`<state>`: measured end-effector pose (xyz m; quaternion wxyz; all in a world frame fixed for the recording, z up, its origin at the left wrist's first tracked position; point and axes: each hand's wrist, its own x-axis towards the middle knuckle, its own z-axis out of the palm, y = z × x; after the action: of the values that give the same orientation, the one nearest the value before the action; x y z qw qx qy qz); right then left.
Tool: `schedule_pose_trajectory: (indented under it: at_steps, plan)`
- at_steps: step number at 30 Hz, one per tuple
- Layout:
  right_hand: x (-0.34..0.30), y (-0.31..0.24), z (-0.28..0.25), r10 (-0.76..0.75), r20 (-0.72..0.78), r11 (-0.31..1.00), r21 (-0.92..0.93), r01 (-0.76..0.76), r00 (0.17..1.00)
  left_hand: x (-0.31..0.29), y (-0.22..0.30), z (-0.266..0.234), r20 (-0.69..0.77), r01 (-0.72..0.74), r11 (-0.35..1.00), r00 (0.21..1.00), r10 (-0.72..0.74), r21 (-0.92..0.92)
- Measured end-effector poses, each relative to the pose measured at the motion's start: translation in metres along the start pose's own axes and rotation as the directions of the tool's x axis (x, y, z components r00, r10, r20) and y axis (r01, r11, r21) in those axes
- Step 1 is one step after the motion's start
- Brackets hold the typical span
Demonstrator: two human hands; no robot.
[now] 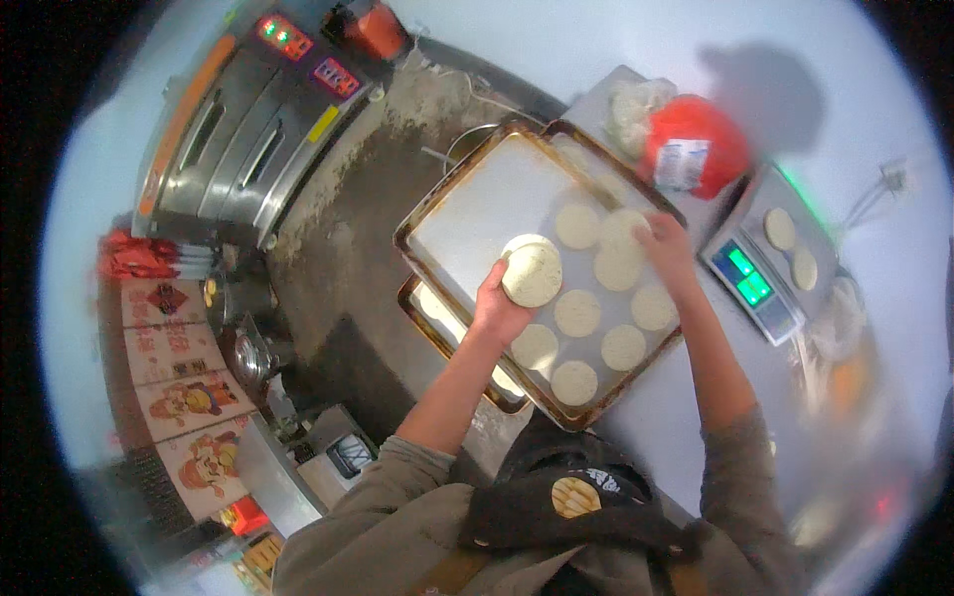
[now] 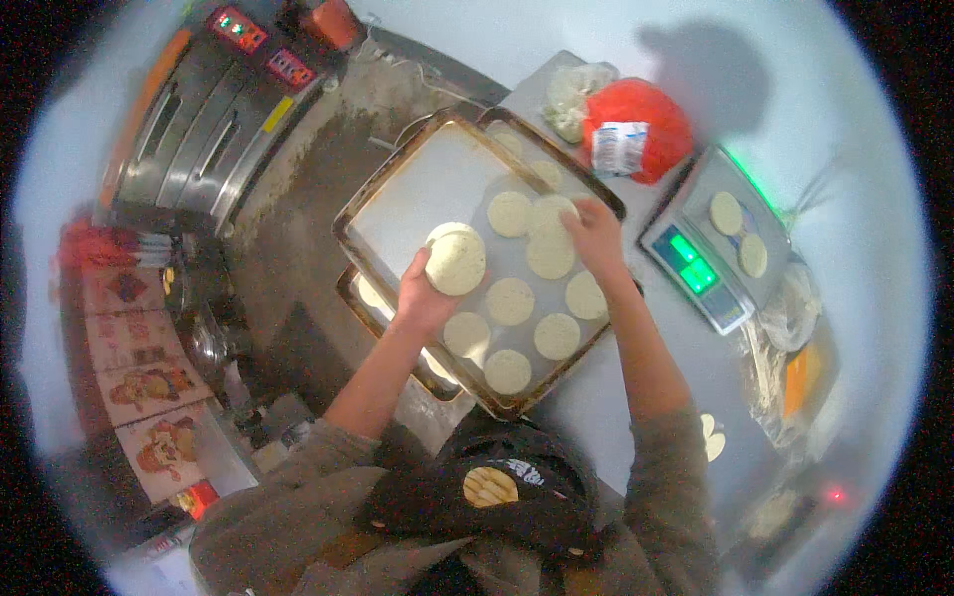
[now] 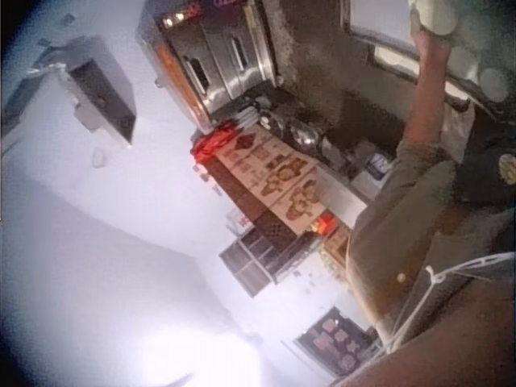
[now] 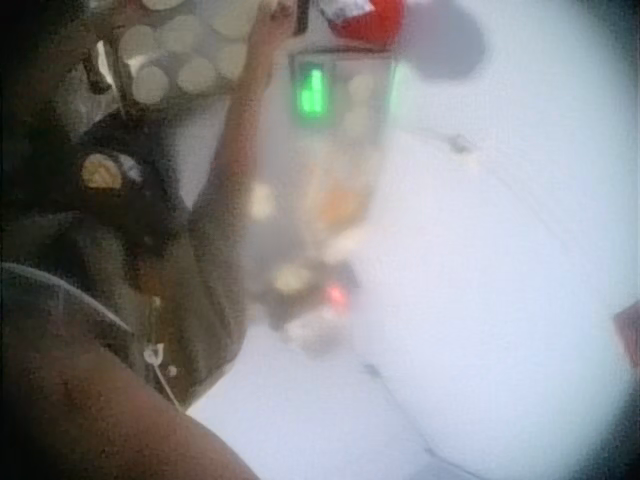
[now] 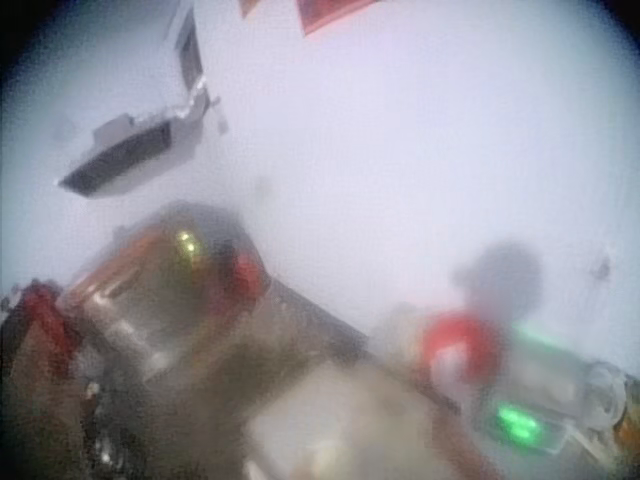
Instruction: The person cuts circular pieces from a sheet of dough using a round cutter, then arranges them on a baking tray. They also weigh some dough pieces on a digital scale and place them on the tray.
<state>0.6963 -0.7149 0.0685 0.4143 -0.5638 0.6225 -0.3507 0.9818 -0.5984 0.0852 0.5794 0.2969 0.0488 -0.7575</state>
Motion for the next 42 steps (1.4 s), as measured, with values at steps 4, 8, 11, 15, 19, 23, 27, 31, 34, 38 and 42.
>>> schedule_pose_trajectory:
  at_steps: [4,8,11,15,19,23,27,31,34,38,42]
  plan:
    - [0.083,-0.016,0.112,-0.108,0.175,0.986,0.144,0.083,0.979,0.002,0.026,-0.025,-0.096,-0.001,0.992,0.995,-0.011,-0.122]
    - [0.124,-0.016,0.176,-0.221,0.191,0.973,-0.027,0.23,0.956,-0.001,0.033,-0.047,-0.153,-0.025,0.998,0.988,0.017,-0.05]
    - [0.134,-0.02,0.193,-0.13,0.156,0.984,-0.099,0.147,0.979,0.003,0.035,-0.06,-0.122,0.0,0.98,0.992,-0.025,-0.199]
    - [0.126,-0.034,0.185,-0.429,0.075,0.805,-0.421,0.419,0.9,0.01,0.035,-0.066,-0.117,-0.007,0.991,0.993,-0.009,-0.134]
    - [0.08,-0.06,0.149,-0.512,0.073,0.787,-0.359,0.501,0.856,0.019,0.033,-0.051,-0.104,0.015,0.991,0.994,-0.029,-0.136]
    - [-0.013,-0.091,0.106,-0.313,0.236,0.942,-0.048,0.332,0.92,0.026,0.024,-0.019,-0.031,0.013,0.992,0.999,-0.017,-0.123]
    - [-0.071,-0.112,0.068,-0.491,0.126,0.835,-0.213,0.507,0.862,0.018,-0.002,0.026,0.074,0.06,0.996,0.996,-0.056,-0.062]
    - [-0.088,-0.103,0.013,-0.519,-0.073,0.845,-0.193,0.498,0.852,-0.001,-0.052,0.075,0.127,0.103,0.995,0.987,-0.101,-0.009]
    - [-0.11,-0.08,-0.044,-0.528,-0.147,0.842,-0.22,0.492,0.837,-0.018,-0.098,0.103,0.168,0.136,0.984,0.974,-0.154,0.112]
    - [-0.155,-0.041,-0.132,-0.415,-0.287,0.907,-0.199,0.37,0.863,-0.037,-0.18,0.141,0.187,0.207,0.95,0.949,-0.253,0.234]
    - [-0.217,0.0,-0.218,-0.391,-0.666,0.92,-0.31,0.241,0.636,-0.054,-0.275,0.172,0.162,0.3,0.895,0.916,-0.367,0.331]
